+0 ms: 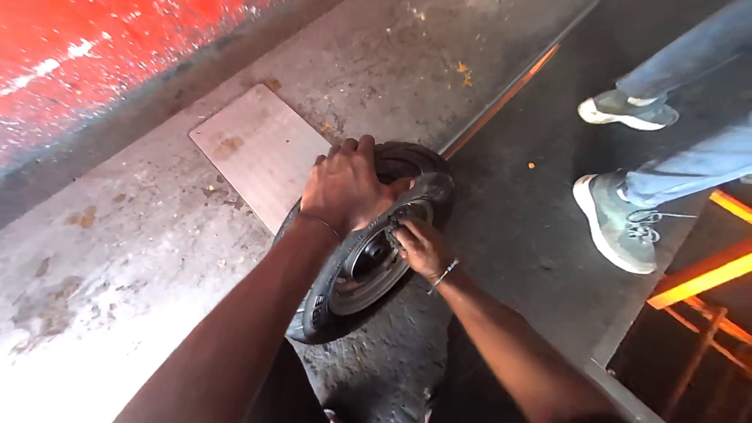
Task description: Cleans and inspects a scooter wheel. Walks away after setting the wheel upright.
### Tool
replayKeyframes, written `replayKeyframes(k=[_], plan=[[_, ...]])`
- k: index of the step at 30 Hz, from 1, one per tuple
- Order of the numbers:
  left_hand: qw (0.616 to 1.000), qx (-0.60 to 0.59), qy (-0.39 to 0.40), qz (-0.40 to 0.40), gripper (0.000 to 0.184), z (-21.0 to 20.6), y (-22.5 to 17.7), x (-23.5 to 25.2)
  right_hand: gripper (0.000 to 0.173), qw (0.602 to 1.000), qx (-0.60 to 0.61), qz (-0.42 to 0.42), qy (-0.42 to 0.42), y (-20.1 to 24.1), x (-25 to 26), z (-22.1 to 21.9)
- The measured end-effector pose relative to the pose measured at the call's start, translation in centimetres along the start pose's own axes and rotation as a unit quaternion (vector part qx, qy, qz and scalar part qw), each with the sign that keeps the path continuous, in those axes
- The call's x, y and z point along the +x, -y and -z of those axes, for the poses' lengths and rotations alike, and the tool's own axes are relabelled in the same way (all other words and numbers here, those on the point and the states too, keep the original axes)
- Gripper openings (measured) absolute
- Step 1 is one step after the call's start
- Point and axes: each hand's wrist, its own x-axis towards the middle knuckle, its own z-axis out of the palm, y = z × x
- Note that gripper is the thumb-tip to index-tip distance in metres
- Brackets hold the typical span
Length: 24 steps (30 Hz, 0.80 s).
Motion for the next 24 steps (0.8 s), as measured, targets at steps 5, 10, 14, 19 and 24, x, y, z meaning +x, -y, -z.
replayKeyframes(k=[5, 10, 14, 19, 24], plan=[[1.0, 0.009, -0.003, 0.008, 0.079, 0.1, 0.1, -0.2, 0.029, 0.883, 0.058, -0.451, -0.113, 8.4, -5.4, -7.4], [1.0, 0.011, 0.013, 0.012, 0.079, 0.5, -0.2, -0.1, 0.011, 0.49, 0.471, -0.734, -0.018, 13.3, 0.8, -1.3], [1.0, 0.005, 0.008, 0.02, 0.08, 0.4, -0.3, -0.3, 0.031, 0.397, 0.696, -0.596, -0.05, 12.5, -3.4, 0.9], [1.0, 0.009, 0.009, 0.023, 0.08, 0.6, -0.5, -0.1, 0.032, 0.31, 0.612, -0.703, -0.189, 11.2, -3.5, 0.3], [1.0, 0.0, 0.005, 0.021, 0.08, 0.4, -0.3, -0.2, 0.016, 0.27, 0.552, -0.698, -0.369, 7.9, 4.0, -0.3]])
